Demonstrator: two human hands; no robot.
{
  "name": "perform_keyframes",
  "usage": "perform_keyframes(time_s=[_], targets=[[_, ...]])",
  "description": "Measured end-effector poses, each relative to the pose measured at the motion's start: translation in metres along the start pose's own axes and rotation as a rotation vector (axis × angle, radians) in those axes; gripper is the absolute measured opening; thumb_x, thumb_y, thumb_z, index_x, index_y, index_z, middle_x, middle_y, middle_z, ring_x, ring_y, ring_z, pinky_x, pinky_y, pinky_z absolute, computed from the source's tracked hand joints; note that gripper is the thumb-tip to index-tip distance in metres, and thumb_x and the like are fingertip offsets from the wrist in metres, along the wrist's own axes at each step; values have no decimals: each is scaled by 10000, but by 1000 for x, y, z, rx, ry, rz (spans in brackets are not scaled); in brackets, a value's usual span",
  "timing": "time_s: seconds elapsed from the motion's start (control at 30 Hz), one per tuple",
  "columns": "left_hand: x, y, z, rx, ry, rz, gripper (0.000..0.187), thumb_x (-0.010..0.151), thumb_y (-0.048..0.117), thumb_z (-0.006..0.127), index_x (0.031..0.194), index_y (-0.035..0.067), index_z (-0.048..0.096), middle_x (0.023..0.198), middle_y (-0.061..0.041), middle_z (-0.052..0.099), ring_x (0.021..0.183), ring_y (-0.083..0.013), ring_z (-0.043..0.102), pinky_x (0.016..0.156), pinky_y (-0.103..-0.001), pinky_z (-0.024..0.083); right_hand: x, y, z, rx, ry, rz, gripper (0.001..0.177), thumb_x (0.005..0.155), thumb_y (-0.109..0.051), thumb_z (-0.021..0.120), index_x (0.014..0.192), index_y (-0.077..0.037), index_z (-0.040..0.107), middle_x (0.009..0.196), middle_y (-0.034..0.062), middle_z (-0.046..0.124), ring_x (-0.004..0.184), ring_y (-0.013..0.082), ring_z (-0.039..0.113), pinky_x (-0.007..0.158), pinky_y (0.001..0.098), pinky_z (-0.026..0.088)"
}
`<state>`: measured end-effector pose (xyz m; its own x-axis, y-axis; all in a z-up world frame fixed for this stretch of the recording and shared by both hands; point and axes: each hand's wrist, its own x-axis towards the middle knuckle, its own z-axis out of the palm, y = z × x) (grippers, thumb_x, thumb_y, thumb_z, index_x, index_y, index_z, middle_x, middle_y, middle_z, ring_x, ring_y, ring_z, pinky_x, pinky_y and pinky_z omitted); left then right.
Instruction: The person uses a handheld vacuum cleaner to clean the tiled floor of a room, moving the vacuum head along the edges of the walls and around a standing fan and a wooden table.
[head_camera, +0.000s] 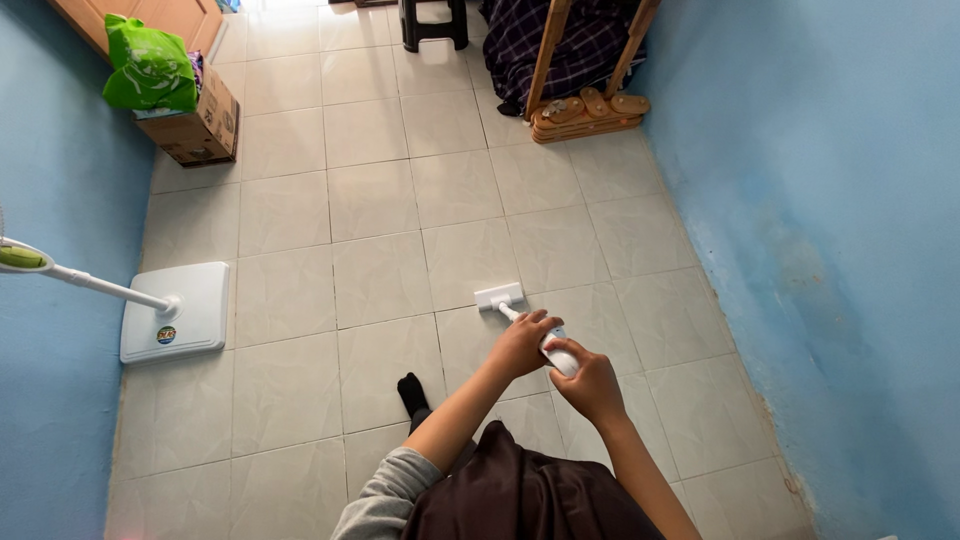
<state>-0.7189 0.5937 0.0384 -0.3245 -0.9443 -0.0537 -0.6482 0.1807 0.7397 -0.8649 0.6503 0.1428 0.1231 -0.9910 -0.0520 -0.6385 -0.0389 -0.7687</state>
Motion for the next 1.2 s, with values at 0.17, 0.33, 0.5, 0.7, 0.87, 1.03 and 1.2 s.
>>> perform_keyframes(time_s=[0.17, 0.33, 0.5, 0.7, 0.87, 1.03, 1.2], targets=[[15, -6, 7, 28, 54, 95, 605, 742, 211, 844, 1313, 211, 644, 1438, -148, 573, 1308, -402, 542, 1066, -493, 486, 8, 13, -1, -1, 4, 45, 330, 748, -97, 701, 1065, -179, 749, 763, 111, 761, 550, 228, 705, 585, 340, 549], [47, -19, 0, 47, 60, 83, 587, 747, 204, 827, 1305, 213, 644, 1438, -140, 579, 1289, -398, 555, 1037, -482, 515, 43, 18, 3, -7, -41, 120, 323, 767, -98, 696, 1071, -193, 748, 693, 135, 724, 541, 242, 686, 574, 360, 532], [100, -41, -15, 155, 40, 67, 624, 738, 203, 846, 1320, 227, 620, 1443, -142, 540, 1311, -450, 484, 1008, -527, 506, 102, 26, 10, 11, -26, 61, 326, 754, -96, 700, 1066, -186, 731, 734, 114, 736, 551, 230, 690, 559, 358, 533], [191, -76, -55, 140, -11, -14, 576, 780, 192, 788, 1321, 252, 601, 1479, -98, 519, 1371, -393, 469, 939, -520, 551, 208, 29, 25, 30, -47, 111, 340, 749, -95, 701, 1076, -187, 726, 771, 123, 758, 596, 257, 726, 585, 363, 552], [269, -113, -101, 116, 24, 15, 580, 769, 180, 805, 1314, 230, 614, 1474, -112, 524, 1359, -412, 470, 984, -505, 537, 305, 19, 41, 30, -18, 55, 347, 739, -89, 722, 1074, -181, 728, 834, 137, 766, 687, 289, 748, 628, 379, 570], [336, -152, -139, 93, 40, 45, 586, 756, 164, 804, 1310, 223, 624, 1480, -113, 528, 1363, -411, 482, 1019, -493, 531, 390, 8, 54, 22, -46, 128, 350, 748, -94, 717, 1081, -202, 726, 829, 142, 768, 702, 297, 757, 648, 382, 577], [390, -186, -157, 89, 42, -13, 571, 770, 166, 797, 1311, 241, 627, 1506, -86, 508, 1408, -434, 423, 1003, -510, 528, 454, 10, 70, 46, -46, 123, 348, 757, -92, 713, 1086, -204, 720, 817, 149, 760, 700, 313, 747, 647, 396, 573]])
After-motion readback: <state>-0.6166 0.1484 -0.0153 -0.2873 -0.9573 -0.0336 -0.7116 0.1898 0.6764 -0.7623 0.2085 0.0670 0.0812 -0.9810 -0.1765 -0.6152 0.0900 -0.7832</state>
